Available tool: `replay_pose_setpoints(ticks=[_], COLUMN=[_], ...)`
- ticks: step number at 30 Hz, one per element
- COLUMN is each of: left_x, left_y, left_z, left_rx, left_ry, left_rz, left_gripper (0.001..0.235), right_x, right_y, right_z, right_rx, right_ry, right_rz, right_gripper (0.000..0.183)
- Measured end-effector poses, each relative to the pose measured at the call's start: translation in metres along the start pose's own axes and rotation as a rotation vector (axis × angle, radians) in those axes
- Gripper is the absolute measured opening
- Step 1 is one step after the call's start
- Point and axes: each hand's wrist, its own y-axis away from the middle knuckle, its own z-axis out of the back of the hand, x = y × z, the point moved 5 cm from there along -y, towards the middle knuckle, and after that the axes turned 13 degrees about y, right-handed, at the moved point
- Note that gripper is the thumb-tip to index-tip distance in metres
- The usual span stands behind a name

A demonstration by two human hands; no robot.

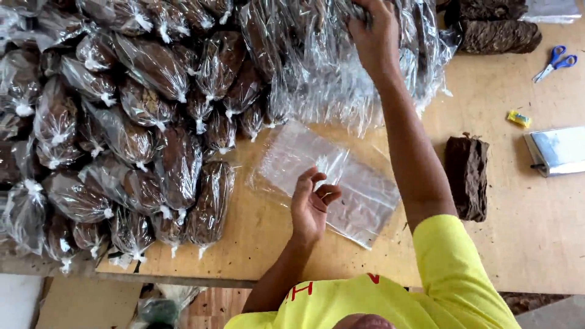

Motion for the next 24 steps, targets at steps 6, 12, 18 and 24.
replay_pose_setpoints(ticks=[6, 12, 18, 24], left_x=[0.002, 0.019, 0.038, 0.060], left_y=[0.003, 0.007, 0.018, 0.033], left_z=[0.001, 0.007, 0.009, -0.033], left_rx=[-0.045, -0.053, 0.032, 0.574], left_ry=[-0.076, -0.172, -0.492, -1.248], left_rz=[0.035, 0.101, 0.152, 0.228], left_gripper=[0.024, 0.020, 0.023, 0.024], right_x=[-0.003, 0.038, -0.002, -0.017], right_y=[0.009, 0.114, 0.264, 0.338], right_z=[-0.017, 0.061, 0.118, 0.159], right_rx=[0.283, -0.006, 0.121, 0.131], right_ry=[0.590, 0.695, 0.836, 0.558], right_rz=[0.067, 0.409, 0.201, -0.067], right_gripper=[0.037, 0.038, 0.033, 0.025])
